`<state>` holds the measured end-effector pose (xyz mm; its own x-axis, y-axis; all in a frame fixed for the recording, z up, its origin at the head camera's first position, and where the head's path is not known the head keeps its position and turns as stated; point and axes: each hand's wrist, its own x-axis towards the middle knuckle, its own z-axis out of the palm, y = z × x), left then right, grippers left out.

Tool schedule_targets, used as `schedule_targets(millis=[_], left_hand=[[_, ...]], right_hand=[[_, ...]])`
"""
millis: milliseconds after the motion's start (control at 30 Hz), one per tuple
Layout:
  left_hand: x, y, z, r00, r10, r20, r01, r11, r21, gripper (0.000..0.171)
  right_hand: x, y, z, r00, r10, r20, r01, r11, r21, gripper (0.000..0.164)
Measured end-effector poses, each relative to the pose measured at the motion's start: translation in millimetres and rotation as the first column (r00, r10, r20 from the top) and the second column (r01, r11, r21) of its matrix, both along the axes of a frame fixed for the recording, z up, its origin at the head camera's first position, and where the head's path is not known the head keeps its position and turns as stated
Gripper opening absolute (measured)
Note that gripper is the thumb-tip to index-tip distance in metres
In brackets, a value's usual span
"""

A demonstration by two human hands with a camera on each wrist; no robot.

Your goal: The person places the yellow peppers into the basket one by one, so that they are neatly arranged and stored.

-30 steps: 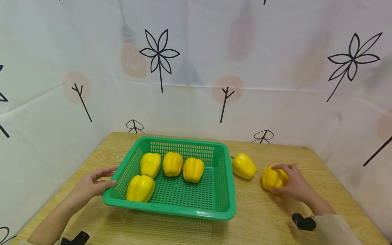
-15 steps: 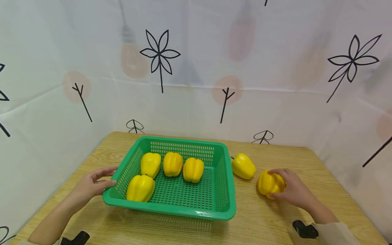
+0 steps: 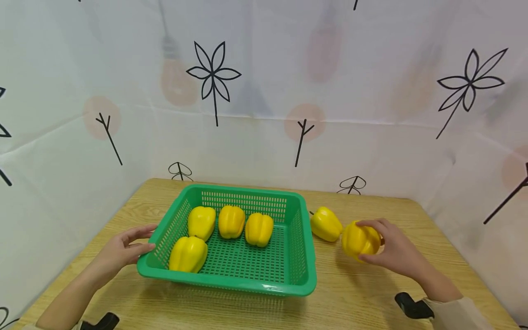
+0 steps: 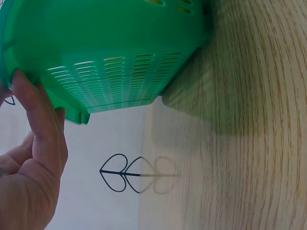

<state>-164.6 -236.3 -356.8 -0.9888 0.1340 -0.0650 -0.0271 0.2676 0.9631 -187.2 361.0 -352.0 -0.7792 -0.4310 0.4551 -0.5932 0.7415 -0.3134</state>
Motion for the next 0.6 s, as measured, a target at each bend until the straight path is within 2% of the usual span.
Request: schedule_targets(millis=[600], left_hand=[[0.0,-1.1,-1.8,1.000,-0.007,-0.005,0.007,1.000,0.011,0.063]], right_hand=[[2.3,-26.0,36.9,0.992,0.082,-0.095,-0.076,0.995,0.065,0.071]])
